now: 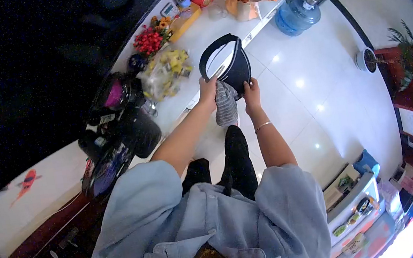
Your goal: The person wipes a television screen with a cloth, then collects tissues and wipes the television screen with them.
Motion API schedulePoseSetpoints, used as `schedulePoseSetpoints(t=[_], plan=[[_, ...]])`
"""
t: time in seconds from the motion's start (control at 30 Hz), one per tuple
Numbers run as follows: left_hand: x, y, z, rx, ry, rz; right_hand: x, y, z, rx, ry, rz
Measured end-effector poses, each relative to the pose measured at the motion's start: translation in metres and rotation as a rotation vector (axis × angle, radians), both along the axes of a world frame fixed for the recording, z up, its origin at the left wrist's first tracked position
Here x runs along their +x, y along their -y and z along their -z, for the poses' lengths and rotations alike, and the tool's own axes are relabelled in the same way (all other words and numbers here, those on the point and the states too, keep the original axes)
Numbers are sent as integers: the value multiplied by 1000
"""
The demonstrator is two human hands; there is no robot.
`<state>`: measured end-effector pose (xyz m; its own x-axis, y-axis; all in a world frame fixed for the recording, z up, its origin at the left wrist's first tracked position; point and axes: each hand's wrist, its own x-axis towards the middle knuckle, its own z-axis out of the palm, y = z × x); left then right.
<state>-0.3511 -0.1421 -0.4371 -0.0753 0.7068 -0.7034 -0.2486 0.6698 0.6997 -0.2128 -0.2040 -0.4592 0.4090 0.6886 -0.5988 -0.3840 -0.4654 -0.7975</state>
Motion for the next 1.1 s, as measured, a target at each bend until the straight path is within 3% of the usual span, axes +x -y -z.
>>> schedulePoseSetpoints(t=[0.1,0.17,0.27,0.37,0.53,0.63,0.67,0.77,0.87,0.97,1.03,1.1], plan=[[22,-41,25,-145,-36,-177,27,-57,62,-3,-1,-164],[31,-62,29,-30,1,-268,34,-94,82,-104,-19,-214],[32,-83,83,149,-366,-126,29,-133,122,-180,-125,-244],[34,-96,59,120,-497,-6,13,-165,155,-160,-92,-212],[28,-105,77,260,-440,-70,-4,-203,219,-86,448,-313],[23,-117,68,193,-547,258,1,-200,214,7,576,-293],[25,-118,66,211,-560,302,6,-196,197,-112,585,-421],[25,-121,61,315,-596,351,-6,-177,175,-64,-235,-178],[20,-120,59,410,-676,497,-11,-167,174,-82,-233,-158],[8,-119,75,326,-658,607,-9,-163,172,-216,-211,-170],[9,-117,79,303,-702,528,-4,-163,112,-304,-183,-138],[13,-113,83,280,-704,501,0,-150,137,-176,-352,-122]])
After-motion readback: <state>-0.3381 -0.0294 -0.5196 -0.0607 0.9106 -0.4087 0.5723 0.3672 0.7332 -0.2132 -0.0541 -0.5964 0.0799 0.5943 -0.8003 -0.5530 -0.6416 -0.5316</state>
